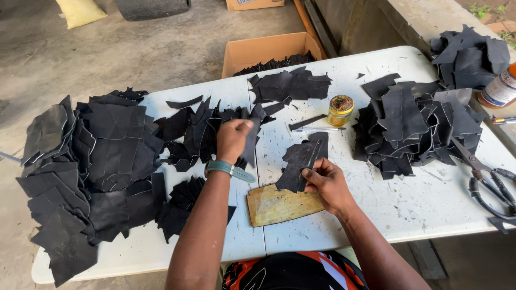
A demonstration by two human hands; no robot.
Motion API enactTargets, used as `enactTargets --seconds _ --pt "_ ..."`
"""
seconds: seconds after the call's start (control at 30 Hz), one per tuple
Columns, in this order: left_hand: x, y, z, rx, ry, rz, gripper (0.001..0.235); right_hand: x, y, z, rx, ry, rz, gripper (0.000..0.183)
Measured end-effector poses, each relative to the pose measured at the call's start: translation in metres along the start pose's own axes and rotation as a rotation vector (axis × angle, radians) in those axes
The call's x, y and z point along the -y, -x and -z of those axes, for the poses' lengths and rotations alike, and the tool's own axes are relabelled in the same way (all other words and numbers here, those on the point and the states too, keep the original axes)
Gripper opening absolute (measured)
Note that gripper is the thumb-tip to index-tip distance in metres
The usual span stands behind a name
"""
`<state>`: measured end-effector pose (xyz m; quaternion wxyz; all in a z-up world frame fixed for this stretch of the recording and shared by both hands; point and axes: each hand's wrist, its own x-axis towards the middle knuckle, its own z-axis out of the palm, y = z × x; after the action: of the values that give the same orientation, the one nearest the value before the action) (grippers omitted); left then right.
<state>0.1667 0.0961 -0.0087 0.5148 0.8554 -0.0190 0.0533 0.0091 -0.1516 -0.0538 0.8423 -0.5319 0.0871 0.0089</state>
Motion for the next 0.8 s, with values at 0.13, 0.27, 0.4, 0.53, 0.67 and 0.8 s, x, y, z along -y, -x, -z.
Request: enactTargets --seconds 0.13,0.27,0.4,0.53,0.67,0.8 --pt "-0.047 0.047 0.011 -0.065 -0.247 -0.356 0.056 0.007 0.001 0.004 0.005 0.003 0.027 0.014" --pt "-0.073 0.116 0.001 0.283 -0.012 -0.176 0.042 0.013 0.007 -0.003 0.038 0.049 0.014 0.011" --pt "-0.081 0.137 -0.003 0.135 0.03 -0.327 0.035 0.01 0.014 -0.006 0.05 0.069 0.05 0.016" --pt "-0.077 0.141 -0.007 0.203 0.102 -0.21 0.015 -0.003 0.012 0.002 0.018 0.114 0.11 0.016" --pt "-0.052 0.13 0.007 0.194 0.828 -0.286 0.008 0.023 0.014 0.035 -0.02 0.043 0.285 0.011" --pt "-0.001 0.131 0.055 0.436 0.637 -0.218 0.009 0.079 0.047 0.078 -0.165 0.125 0.358 0.012"
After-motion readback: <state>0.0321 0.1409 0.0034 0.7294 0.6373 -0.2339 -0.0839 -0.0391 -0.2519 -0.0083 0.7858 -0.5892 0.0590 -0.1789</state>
